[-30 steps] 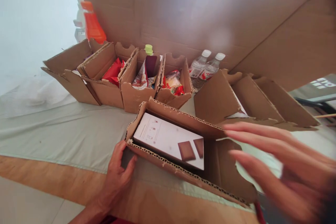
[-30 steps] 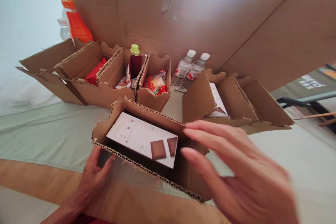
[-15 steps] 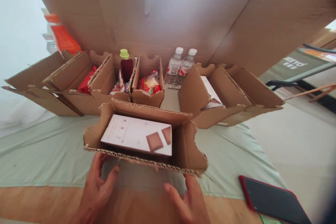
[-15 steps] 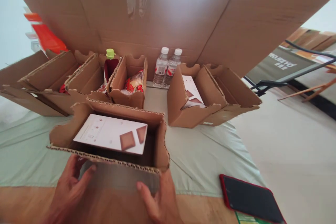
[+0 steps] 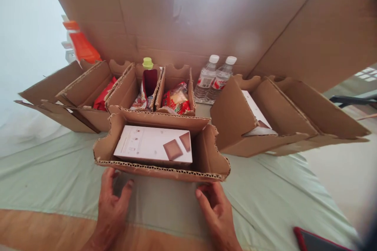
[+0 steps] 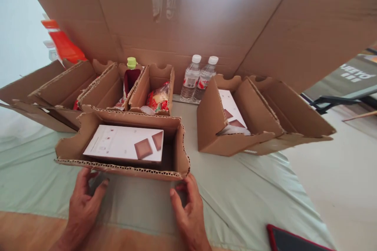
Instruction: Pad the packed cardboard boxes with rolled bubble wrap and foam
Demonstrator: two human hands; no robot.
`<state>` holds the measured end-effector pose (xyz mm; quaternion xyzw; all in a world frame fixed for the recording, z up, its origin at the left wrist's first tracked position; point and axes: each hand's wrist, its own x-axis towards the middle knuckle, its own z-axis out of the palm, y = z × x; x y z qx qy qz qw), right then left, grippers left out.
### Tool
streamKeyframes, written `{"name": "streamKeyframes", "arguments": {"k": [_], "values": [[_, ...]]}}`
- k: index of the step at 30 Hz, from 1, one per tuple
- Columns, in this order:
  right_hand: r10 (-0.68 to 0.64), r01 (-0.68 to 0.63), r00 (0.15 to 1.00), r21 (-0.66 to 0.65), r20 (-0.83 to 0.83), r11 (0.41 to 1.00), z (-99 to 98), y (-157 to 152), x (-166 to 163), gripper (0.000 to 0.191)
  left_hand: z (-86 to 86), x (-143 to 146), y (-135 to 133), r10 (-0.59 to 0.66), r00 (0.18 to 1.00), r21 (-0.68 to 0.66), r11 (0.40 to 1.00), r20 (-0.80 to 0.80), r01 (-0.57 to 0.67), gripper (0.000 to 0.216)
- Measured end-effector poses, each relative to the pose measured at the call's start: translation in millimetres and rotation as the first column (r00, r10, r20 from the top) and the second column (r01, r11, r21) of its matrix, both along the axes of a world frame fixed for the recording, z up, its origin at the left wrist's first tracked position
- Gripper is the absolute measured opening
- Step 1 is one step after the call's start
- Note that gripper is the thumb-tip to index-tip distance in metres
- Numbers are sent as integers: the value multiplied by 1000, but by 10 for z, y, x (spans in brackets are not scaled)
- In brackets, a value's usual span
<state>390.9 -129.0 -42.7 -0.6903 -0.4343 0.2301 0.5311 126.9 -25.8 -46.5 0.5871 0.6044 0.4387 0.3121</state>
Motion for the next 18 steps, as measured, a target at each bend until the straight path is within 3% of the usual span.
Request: {"name": "streamKeyframes", "arguments": {"k": [4, 8, 13, 18], "values": [[30, -21, 993, -82, 114, 996, 86, 11, -39, 23, 5, -62, 19, -6, 999, 1, 1000, 53, 6, 33], [-26, 32, 998, -101, 52, 994, 50, -23, -80, 26, 33, -44, -32, -6, 989, -83, 996, 145, 18, 37], [-9, 6, 1000, -116, -23, 993, 8, -51, -100, 29, 38, -58, -95, 83, 996, -83, 993, 33, -80, 40], [23, -25, 1000, -106, -12, 994, 134, 38, -129, 25, 136, 14, -89, 94, 995, -108, 990, 37, -89, 40]]}}
